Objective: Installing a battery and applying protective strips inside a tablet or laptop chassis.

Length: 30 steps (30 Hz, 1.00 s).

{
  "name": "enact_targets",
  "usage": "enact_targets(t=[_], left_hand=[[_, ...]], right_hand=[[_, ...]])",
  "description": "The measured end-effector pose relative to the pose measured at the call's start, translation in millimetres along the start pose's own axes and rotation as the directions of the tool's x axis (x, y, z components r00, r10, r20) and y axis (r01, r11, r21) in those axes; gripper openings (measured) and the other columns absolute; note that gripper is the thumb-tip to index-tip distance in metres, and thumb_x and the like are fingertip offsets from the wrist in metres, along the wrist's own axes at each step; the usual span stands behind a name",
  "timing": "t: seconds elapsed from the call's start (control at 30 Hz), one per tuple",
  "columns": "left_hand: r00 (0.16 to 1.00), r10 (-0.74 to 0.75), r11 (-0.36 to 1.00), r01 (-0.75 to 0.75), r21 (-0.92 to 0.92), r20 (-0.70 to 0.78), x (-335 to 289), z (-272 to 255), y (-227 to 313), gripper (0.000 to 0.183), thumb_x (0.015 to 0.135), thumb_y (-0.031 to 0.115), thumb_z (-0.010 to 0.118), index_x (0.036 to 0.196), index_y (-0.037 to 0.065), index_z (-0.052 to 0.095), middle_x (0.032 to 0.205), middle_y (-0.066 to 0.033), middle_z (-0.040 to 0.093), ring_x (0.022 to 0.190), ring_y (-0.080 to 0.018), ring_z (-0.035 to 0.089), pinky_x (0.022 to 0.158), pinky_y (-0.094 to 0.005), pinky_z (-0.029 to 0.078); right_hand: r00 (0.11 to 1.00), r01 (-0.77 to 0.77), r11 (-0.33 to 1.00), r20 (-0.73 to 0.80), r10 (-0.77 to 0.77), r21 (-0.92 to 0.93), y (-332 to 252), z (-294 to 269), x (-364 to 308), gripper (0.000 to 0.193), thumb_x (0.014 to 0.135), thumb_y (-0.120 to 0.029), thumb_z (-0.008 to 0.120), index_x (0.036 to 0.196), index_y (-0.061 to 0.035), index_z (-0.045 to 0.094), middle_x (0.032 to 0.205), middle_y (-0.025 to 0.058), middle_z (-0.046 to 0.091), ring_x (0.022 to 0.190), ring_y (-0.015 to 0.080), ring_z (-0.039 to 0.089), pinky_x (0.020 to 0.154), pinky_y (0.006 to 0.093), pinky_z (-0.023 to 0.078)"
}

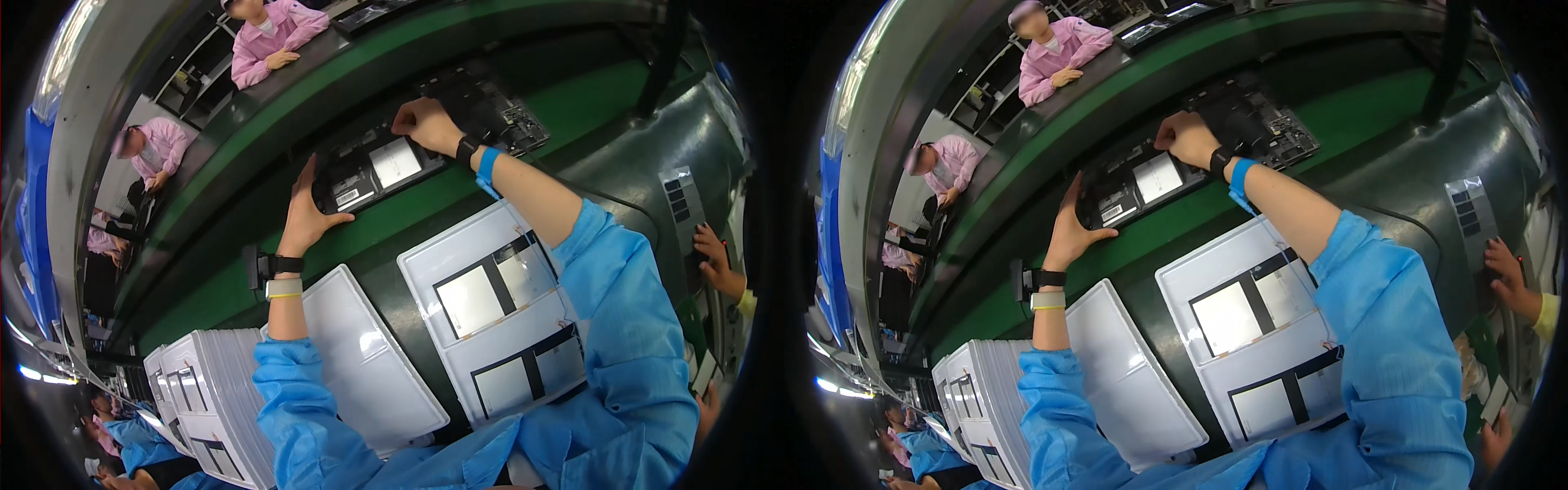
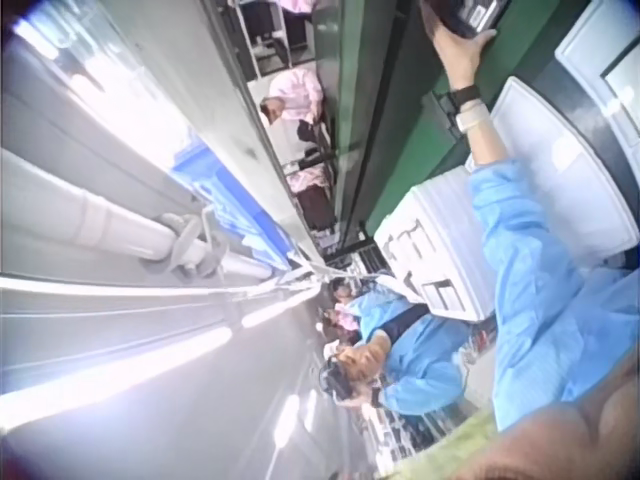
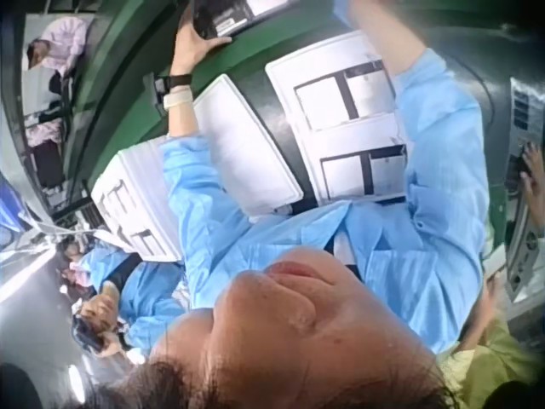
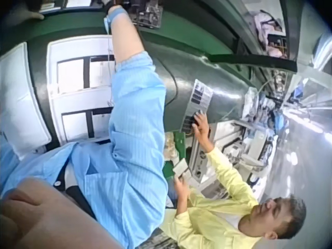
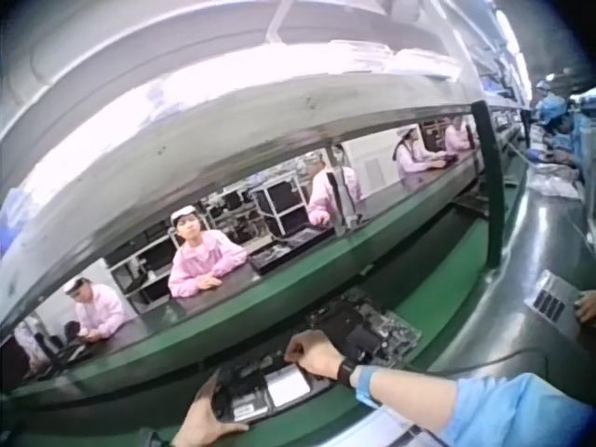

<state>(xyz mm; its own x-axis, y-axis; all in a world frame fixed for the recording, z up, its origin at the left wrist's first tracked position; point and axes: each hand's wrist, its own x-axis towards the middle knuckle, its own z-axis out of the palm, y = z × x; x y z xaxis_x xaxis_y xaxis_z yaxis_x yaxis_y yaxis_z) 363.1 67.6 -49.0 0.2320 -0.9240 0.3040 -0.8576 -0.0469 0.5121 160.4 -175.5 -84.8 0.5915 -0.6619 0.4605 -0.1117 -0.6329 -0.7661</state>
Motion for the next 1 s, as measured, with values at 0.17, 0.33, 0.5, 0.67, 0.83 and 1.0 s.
enact_targets(t=[0.17, 0.33, 0.5, 0.67, 0.83, 1.0], left_hand=[[0.979, 0.073, 0.997, -0.075, 0.000, 0.189, 9.4, -6.5, -9.9, 0.122, 0.054, 0.016, 0.098, 0.158, 0.005, 0.035, 0.156, -0.0191, 0.046, 0.145, -0.0353, 0.044, 0.122, -0.0415, 0.036], [0.972, -0.005, 1.000, 0.008, -0.011, 0.235, 11.8, -7.7, -11.3, 0.114, 0.055, 0.015, 0.098, 0.154, 0.008, 0.042, 0.153, -0.0178, 0.050, 0.142, -0.0342, 0.048, 0.121, -0.0407, 0.038], [0.965, -0.032, 0.999, 0.029, 0.016, 0.261, 9.9, -9.2, -11.6, 0.110, 0.057, 0.008, 0.096, 0.153, 0.007, 0.043, 0.153, -0.0155, 0.051, 0.142, -0.0310, 0.048, 0.122, -0.0394, 0.036], [0.961, 0.001, 0.998, -0.017, 0.054, 0.275, 8.1, -11.1, -15.8, 0.108, 0.057, 0.011, 0.097, 0.151, 0.005, 0.044, 0.152, -0.0179, 0.050, 0.141, -0.0352, 0.048, 0.120, -0.0414, 0.039], [0.960, 0.015, 0.997, -0.036, 0.069, 0.280, 4.5, -16.0, -17.0, 0.102, 0.058, 0.010, 0.096, 0.148, 0.002, 0.047, 0.153, -0.0177, 0.049, 0.140, -0.0348, 0.049, 0.120, -0.0410, 0.039], [0.917, 0.056, 0.995, -0.084, 0.056, 0.395, -8.5, -13.8, -28.6, 0.096, 0.076, 0.006, 0.085, 0.157, 0.000, 0.035, 0.167, -0.0214, 0.028, 0.157, -0.0336, 0.022, 0.128, -0.0409, 0.022]], right_hand=[[0.995, 0.067, 0.997, -0.080, -0.063, 0.048, -1.5, 16.7, -9.3, 0.011, 0.079, -0.010, 0.082, 0.083, -0.0024, 0.074, 0.082, 0.0148, 0.074, 0.079, 0.0313, 0.072, 0.074, 0.0400, 0.057], [0.994, 0.109, 0.994, -0.011, -0.109, -0.025, -6.3, 14.3, -16.3, 0.023, 0.081, -0.021, 0.081, 0.090, -0.0019, 0.072, 0.090, 0.0163, 0.072, 0.093, 0.0332, 0.069, 0.082, 0.0428, 0.055], [0.922, 0.324, 0.888, 0.319, -0.219, -0.327, -23.8, -0.3, -37.1, 0.092, 0.065, -0.055, 0.090, 0.125, 0.0078, 0.059, 0.138, 0.0274, 0.053, 0.134, 0.0429, 0.047, 0.110, 0.0485, 0.043], [0.879, 0.335, 0.882, 0.448, -0.165, -0.332, -21.9, 5.6, -27.9, 0.111, 0.062, -0.057, 0.092, 0.138, 0.0104, 0.047, 0.146, 0.0298, 0.041, 0.141, 0.0441, 0.038, 0.118, 0.0507, 0.035], [0.889, 0.330, 0.901, 0.413, -0.197, -0.281, -26.5, 8.2, -32.9, 0.106, 0.062, -0.056, 0.092, 0.133, 0.0119, 0.051, 0.146, 0.0272, 0.041, 0.139, 0.0429, 0.039, 0.118, 0.0508, 0.034], [0.857, 0.408, 0.829, 0.474, -0.204, -0.382, -18.7, 23.1, -39.8, 0.115, 0.074, -0.072, 0.076, 0.141, 0.0162, 0.046, 0.156, 0.0332, 0.036, 0.150, 0.0461, 0.028, 0.118, 0.0501, 0.034]])
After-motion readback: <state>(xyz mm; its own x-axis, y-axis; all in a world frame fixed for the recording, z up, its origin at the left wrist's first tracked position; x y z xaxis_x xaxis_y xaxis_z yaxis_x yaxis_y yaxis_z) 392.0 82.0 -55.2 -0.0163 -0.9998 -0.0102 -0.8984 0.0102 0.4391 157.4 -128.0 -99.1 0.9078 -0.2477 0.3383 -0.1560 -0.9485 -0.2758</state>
